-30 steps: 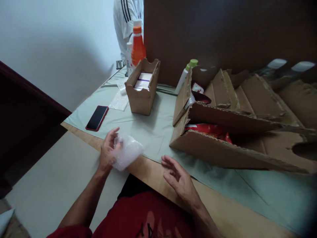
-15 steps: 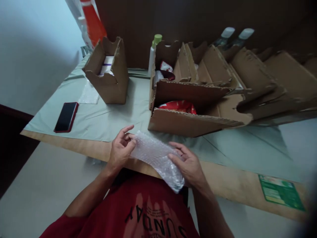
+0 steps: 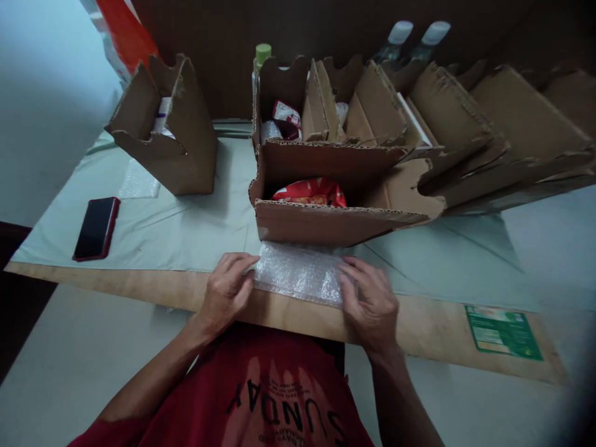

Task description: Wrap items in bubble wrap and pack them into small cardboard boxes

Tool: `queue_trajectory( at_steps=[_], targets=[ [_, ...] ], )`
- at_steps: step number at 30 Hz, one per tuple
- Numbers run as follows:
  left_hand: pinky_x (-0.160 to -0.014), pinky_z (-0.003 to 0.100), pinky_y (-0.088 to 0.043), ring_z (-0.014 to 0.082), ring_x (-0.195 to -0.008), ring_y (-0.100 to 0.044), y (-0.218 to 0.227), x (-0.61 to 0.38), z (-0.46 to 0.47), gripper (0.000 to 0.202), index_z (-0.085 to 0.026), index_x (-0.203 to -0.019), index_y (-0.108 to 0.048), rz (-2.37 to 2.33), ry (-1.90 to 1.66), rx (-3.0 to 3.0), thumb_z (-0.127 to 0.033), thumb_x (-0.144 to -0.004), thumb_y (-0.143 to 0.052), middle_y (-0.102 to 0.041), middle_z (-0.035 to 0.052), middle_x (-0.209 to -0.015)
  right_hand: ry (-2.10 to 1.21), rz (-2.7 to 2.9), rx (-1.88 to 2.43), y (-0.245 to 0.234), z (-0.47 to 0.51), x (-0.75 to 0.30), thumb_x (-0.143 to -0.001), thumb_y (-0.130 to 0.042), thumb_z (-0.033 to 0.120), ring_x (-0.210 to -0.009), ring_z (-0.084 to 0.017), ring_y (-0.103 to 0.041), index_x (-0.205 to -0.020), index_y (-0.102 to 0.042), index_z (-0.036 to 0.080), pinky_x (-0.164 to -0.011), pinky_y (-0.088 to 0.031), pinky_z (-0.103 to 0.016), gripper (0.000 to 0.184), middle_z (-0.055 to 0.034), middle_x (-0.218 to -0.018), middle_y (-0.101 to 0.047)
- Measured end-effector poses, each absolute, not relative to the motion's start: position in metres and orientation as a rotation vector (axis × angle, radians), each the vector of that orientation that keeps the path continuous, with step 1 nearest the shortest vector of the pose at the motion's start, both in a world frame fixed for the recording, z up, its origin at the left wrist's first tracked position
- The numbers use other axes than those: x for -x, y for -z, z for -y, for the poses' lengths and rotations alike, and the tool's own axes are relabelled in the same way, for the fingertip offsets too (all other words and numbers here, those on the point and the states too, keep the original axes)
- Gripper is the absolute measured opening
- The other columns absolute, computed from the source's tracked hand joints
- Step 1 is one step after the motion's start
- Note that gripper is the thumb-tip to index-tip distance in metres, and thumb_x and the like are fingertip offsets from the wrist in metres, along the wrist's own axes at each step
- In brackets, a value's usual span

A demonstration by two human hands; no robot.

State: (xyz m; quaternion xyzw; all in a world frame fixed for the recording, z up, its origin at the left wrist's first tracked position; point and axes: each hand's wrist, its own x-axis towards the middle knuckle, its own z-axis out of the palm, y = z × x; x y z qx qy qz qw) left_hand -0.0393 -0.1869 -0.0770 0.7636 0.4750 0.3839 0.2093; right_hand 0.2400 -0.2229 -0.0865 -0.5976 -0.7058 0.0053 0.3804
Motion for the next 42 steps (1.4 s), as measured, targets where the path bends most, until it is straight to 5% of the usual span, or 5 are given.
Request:
queue_trajectory(
  at_steps=[7, 18, 30, 35, 42],
  targets=[
    [-0.090, 0.046, -0.056, 0.0280, -0.104, -0.060, 0.107, 0.024, 0.167, 0.030, -0.019, -0.116, -0.071, -1.273, -0.500, -2.416, -0.013, -0.089, -0.059, -0.069, 0.0121, -0.118, -0.319, 2.319, 1.480, 0.113, 0.203, -0.219, -0.102, -0.050, 0.032, -0.130, -0.029, -0.057, -0.129, -0.069, 0.024, -0.102, -0.047, -0.046, 0.034, -0.0100, -0.140, -0.066],
    [-0.104, 0.052, -0.051, 0.0315, -0.125, -0.056, 0.100, 0.053, 0.171, 0.052, -0.022, -0.136, -0.061, -1.102, -0.563, -2.307, -0.019, -0.084, -0.063, -0.059, 0.0141, -0.138, -0.211, 2.184, 1.558, 0.106, 0.261, -0.297, -0.095, -0.057, 0.033, -0.137, -0.032, -0.055, -0.138, -0.061, 0.023, -0.106, -0.047, -0.051, 0.044, -0.0117, -0.146, -0.062],
    [-0.109, 0.053, -0.048, 0.0310, -0.133, -0.055, 0.092, 0.047, 0.176, 0.017, -0.020, -0.104, -0.071, -1.116, -0.860, -2.101, -0.023, -0.088, -0.067, -0.062, 0.0162, -0.139, -0.648, 1.728, 1.501, 0.057, 0.254, -0.272, -0.101, -0.054, 0.033, -0.093, -0.021, -0.075, -0.105, -0.075, 0.026, -0.084, -0.058, -0.035, 0.023, -0.0038, -0.101, -0.079],
    [-0.085, 0.035, -0.058, 0.0212, -0.093, -0.074, 0.050, 0.049, 0.196, 0.005, -0.019, -0.087, -0.065, -1.018, -0.967, -1.588, -0.022, -0.090, -0.066, -0.077, 0.0090, -0.099, -0.579, 1.342, 1.544, 0.030, 0.265, -0.268, -0.093, -0.069, 0.037, -0.066, -0.016, -0.069, -0.105, -0.077, 0.026, -0.058, -0.056, -0.026, 0.018, -0.0014, -0.084, -0.076],
    [-0.060, 0.024, -0.049, 0.0126, -0.061, -0.060, 0.058, 0.031, 0.184, 0.012, -0.019, -0.078, -0.064, -1.371, -1.032, -1.448, -0.029, -0.084, -0.067, -0.065, -0.0010, -0.068, -0.690, 1.148, 1.607, 0.065, 0.227, -0.260, -0.087, -0.072, 0.043, -0.061, -0.014, -0.062, -0.110, -0.073, 0.021, -0.055, -0.051, -0.027, 0.032, -0.0009, -0.076, -0.070]
  ],
)
